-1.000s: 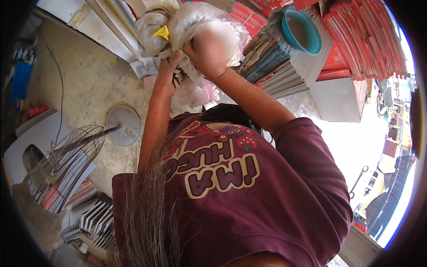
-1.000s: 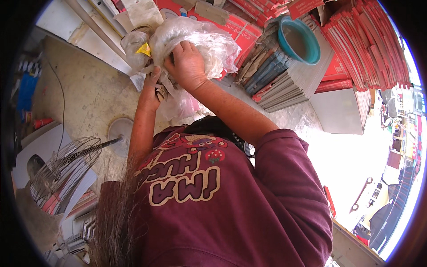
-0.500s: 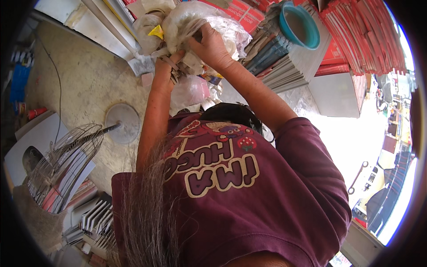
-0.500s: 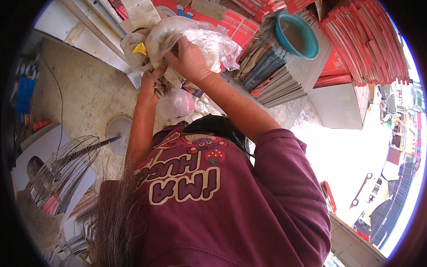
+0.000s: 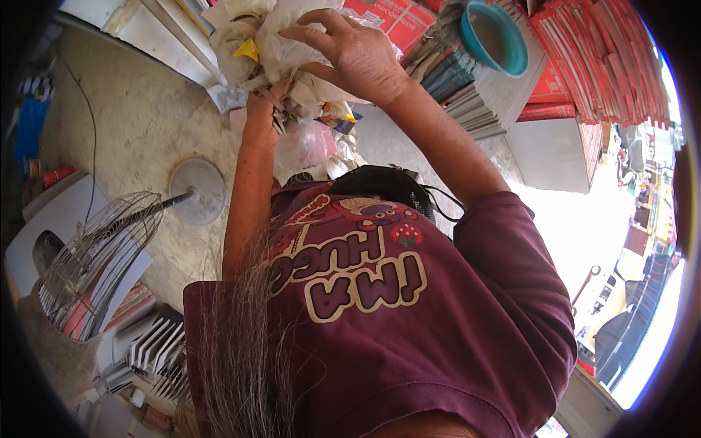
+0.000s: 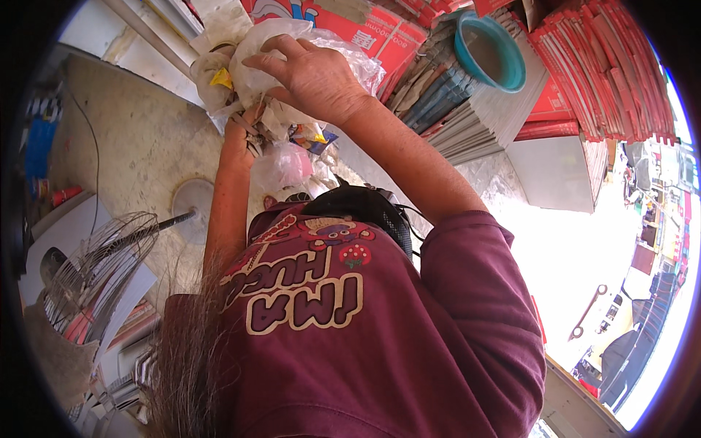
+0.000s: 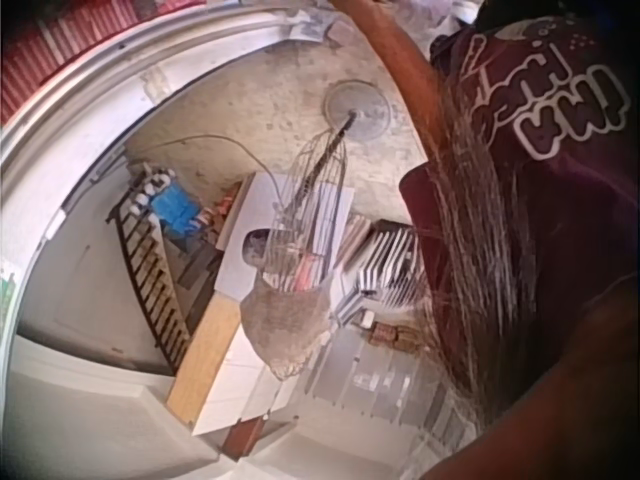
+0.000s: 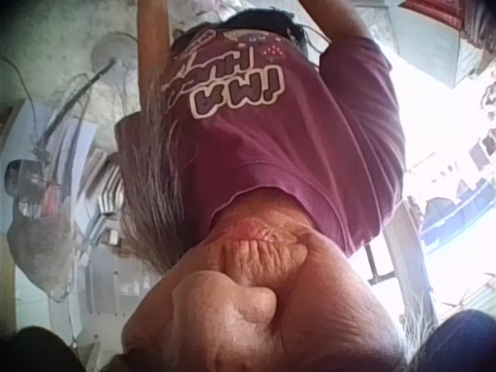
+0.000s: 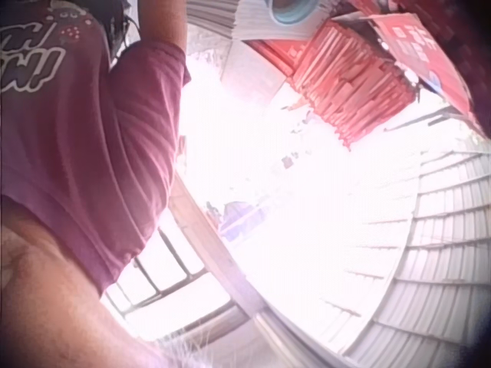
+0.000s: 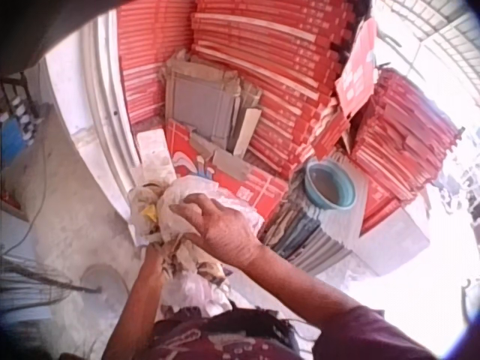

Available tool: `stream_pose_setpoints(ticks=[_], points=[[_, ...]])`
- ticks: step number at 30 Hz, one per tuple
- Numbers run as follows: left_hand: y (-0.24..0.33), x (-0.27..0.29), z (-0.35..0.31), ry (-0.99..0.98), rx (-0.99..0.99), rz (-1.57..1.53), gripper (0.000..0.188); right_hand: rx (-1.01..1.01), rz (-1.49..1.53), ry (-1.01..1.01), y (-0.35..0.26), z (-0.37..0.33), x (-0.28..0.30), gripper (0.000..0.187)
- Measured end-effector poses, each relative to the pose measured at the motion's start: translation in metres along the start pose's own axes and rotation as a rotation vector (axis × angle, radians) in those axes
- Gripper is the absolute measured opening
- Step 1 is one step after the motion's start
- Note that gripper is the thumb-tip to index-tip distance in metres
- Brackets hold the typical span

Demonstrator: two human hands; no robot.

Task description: The person collects various scraps including cardboard and plastic into a clear plastic bag by hand and ties it closed.

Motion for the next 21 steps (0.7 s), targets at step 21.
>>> stream_pose_setpoints(ticks=[21], points=[[-0.027,-0.002,-0.017,-0.185,0.119,0.106,0.037,-0.285,0.013,-0.229,0.008,-0.028,-0.052,0.024]])
Point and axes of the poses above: each hand's wrist, its own z-axis towards the middle knuckle, its own x-axis out of the back of the hand, y = z × x, the point moved 4 cm from there along z, towards the middle knuckle, and after that the axes turned 4 degrees about -z, right-handed, at the moved point
